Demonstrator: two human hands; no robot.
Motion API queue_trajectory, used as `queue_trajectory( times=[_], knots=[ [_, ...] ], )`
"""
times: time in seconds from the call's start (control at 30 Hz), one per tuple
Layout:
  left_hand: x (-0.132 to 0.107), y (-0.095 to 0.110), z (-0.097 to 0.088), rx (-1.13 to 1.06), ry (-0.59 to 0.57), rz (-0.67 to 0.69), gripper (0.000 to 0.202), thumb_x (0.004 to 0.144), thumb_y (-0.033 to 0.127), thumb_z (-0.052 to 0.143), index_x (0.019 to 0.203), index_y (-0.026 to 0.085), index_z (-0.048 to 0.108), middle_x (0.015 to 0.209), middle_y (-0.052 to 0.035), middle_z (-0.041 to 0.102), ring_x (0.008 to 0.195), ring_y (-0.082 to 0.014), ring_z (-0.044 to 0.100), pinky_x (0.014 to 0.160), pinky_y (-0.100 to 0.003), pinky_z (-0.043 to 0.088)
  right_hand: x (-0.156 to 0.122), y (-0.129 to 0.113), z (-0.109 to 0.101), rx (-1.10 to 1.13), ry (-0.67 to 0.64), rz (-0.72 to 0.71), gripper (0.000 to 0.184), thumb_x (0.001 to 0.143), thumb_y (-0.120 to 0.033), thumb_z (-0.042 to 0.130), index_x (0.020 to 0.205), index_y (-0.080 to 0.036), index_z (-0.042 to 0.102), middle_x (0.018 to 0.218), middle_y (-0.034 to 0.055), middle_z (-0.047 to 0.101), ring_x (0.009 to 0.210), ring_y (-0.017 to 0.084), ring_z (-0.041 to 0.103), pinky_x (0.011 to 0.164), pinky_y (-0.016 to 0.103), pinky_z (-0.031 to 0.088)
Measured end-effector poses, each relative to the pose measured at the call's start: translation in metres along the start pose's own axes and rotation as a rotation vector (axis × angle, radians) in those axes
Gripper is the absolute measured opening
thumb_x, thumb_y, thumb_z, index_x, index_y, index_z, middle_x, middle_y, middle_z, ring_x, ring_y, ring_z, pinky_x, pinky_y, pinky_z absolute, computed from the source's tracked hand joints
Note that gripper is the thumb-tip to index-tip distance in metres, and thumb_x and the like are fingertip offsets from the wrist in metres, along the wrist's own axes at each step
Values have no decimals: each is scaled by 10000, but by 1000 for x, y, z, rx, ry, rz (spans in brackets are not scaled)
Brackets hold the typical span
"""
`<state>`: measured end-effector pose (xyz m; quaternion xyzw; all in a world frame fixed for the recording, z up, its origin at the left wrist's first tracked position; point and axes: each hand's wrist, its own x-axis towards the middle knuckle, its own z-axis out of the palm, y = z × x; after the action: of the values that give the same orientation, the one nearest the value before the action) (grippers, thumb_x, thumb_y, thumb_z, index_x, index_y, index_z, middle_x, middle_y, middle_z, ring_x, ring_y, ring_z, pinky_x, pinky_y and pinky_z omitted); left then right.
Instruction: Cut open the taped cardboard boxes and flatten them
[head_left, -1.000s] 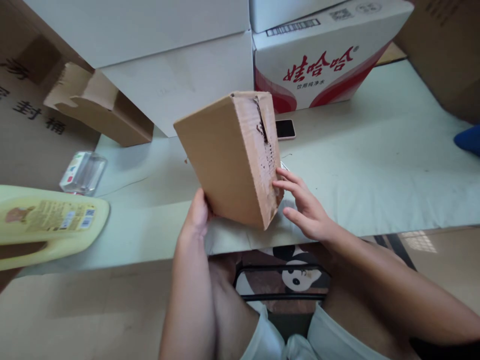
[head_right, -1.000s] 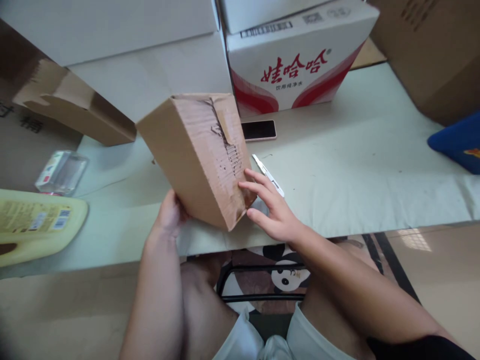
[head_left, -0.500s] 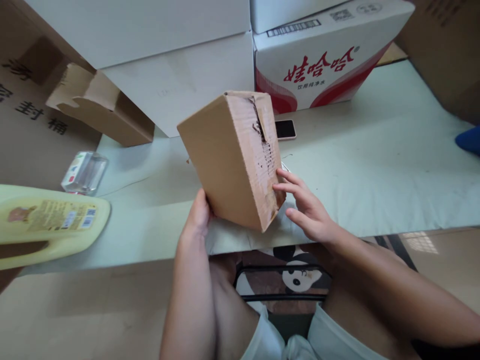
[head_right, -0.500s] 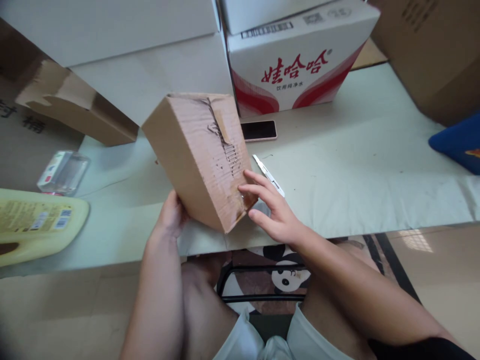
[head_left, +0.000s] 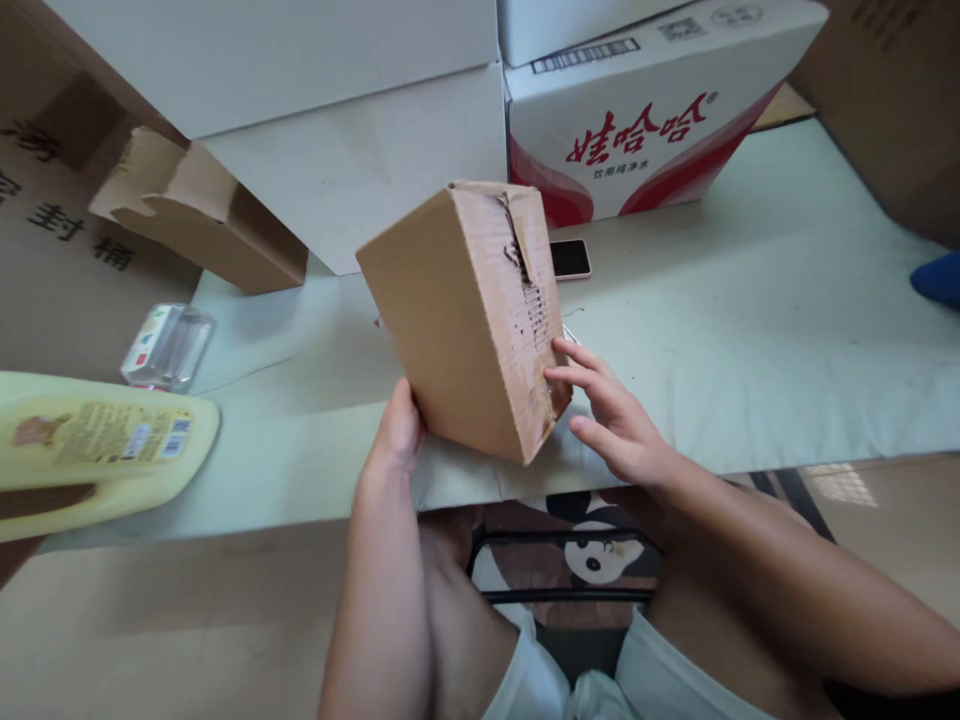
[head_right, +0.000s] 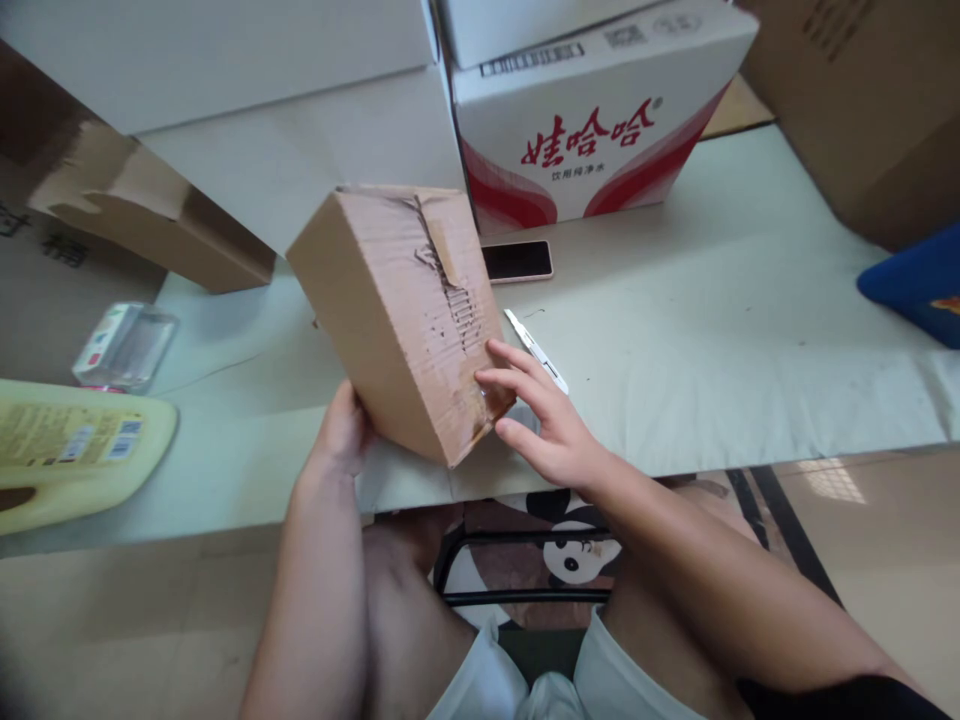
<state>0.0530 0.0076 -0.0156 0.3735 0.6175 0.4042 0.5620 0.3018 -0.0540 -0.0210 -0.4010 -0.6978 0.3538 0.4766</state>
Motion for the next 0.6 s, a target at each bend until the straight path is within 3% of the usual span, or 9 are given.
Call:
queue_trajectory(
  times=[0.13,0.6],
  knots=[
    [-3,4,3,-41,62,-102,389,860,457,442,979,197,706,1158,-70,748,1161,-287,636,877,-412,569,0,-1,0,-26,0,24,422,950,-489,544,1353,-366,552,1575,56,404,1468,299,371,1178,567,357],
    [-2,4,4,-68,57,-93,380,862,445,453,972,196,719,1092,-72,765,1193,-292,626,948,-435,546,0,-1,-1,-27,1,25,414,948,-476,548,1346,-361,558,1572,64,410,1461,302,386,1170,565,370]
  ],
)
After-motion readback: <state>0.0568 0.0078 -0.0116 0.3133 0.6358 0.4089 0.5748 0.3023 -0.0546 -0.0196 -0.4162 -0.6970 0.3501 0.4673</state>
